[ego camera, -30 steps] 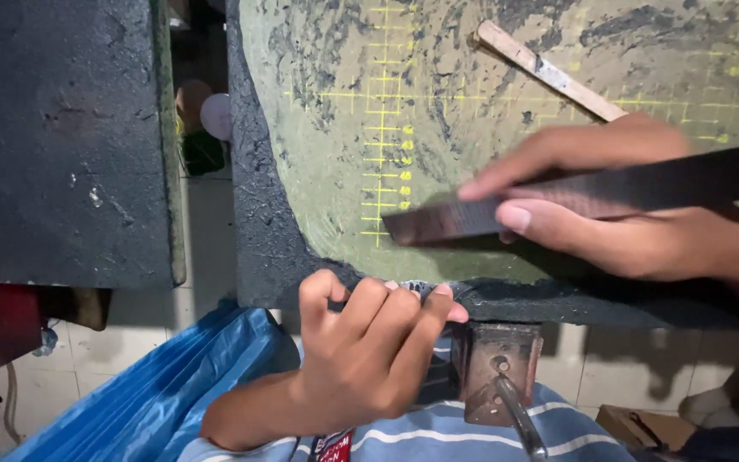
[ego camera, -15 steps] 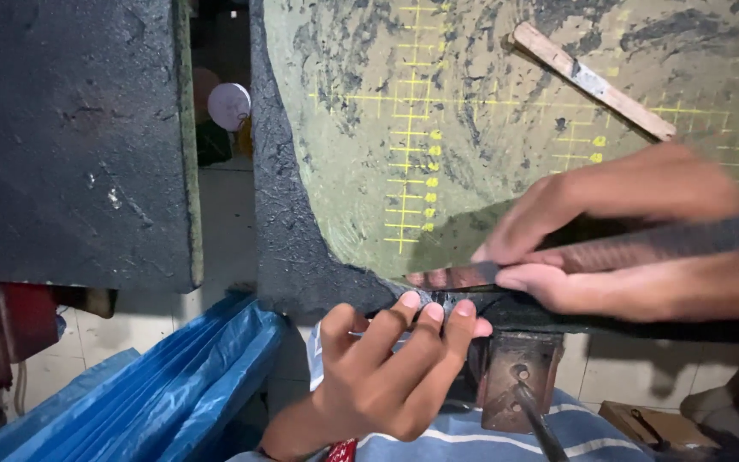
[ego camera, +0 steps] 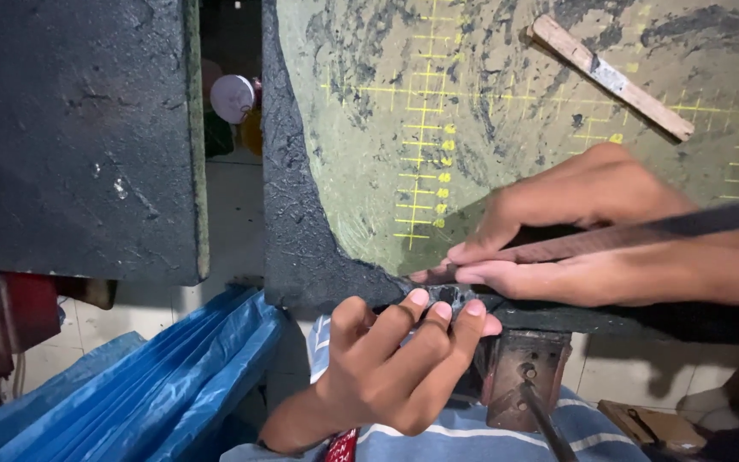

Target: Cleaning the edges of a screen printing stencil by scraping off excess material with a metal ruler.

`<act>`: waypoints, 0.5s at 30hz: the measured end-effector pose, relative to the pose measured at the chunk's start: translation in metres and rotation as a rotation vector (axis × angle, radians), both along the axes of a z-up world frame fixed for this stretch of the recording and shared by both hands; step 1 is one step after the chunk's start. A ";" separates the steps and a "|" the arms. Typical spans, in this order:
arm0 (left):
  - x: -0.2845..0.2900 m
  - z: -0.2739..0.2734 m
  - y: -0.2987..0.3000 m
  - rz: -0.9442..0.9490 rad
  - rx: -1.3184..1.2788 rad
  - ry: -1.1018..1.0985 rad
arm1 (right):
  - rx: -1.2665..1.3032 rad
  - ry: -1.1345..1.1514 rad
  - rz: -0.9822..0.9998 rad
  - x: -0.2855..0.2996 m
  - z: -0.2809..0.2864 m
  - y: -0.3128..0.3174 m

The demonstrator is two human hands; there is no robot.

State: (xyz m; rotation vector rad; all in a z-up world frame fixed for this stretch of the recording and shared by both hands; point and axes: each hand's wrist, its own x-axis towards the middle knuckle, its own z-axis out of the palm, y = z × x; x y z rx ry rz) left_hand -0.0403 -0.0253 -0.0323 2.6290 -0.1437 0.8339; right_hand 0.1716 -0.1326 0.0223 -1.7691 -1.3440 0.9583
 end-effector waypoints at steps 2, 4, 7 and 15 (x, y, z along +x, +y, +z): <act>-0.001 -0.001 0.000 -0.007 -0.008 0.011 | 0.051 -0.013 0.013 0.003 0.000 -0.002; 0.001 -0.001 0.000 0.004 0.010 -0.009 | 0.106 -0.025 0.095 0.010 -0.001 -0.005; 0.001 0.000 0.002 -0.006 0.002 -0.019 | -0.005 -0.007 0.168 0.023 0.000 -0.013; 0.008 0.003 0.014 -0.048 -0.044 -0.031 | -0.076 -0.003 0.016 0.019 -0.008 -0.010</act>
